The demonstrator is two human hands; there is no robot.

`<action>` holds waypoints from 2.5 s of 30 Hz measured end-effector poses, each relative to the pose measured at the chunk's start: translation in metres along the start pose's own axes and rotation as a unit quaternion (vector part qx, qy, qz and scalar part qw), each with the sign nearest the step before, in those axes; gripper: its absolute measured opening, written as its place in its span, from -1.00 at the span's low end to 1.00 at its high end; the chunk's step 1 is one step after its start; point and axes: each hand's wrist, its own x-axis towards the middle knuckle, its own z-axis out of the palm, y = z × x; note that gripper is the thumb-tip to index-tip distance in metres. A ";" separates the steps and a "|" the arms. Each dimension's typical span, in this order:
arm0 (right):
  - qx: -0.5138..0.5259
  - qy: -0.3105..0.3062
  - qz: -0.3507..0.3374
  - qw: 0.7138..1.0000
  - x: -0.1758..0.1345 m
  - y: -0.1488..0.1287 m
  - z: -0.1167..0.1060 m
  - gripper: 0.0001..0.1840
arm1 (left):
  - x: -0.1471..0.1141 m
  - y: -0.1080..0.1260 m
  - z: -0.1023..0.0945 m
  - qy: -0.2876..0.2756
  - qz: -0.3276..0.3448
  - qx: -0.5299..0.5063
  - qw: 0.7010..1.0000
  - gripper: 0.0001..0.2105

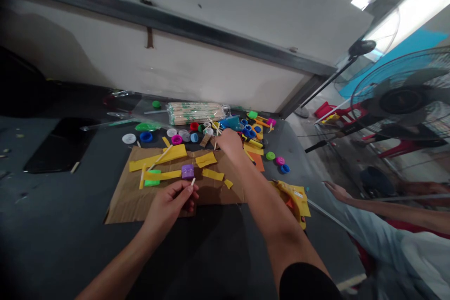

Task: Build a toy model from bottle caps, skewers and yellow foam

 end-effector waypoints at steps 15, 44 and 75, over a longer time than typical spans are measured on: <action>0.254 -0.014 0.062 0.965 0.013 -0.007 -0.012 -0.79 | 0.014 -0.012 -0.009 0.026 0.032 0.037 0.998 -0.71; 0.663 -0.085 -0.044 0.742 -0.152 0.002 0.021 -0.75 | -0.003 0.007 -0.002 -0.060 -0.123 -0.110 0.984 -0.71; 0.628 0.022 -0.049 0.776 -0.166 0.008 0.014 -0.65 | -0.004 0.006 -0.002 -0.070 -0.123 -0.106 0.984 -0.68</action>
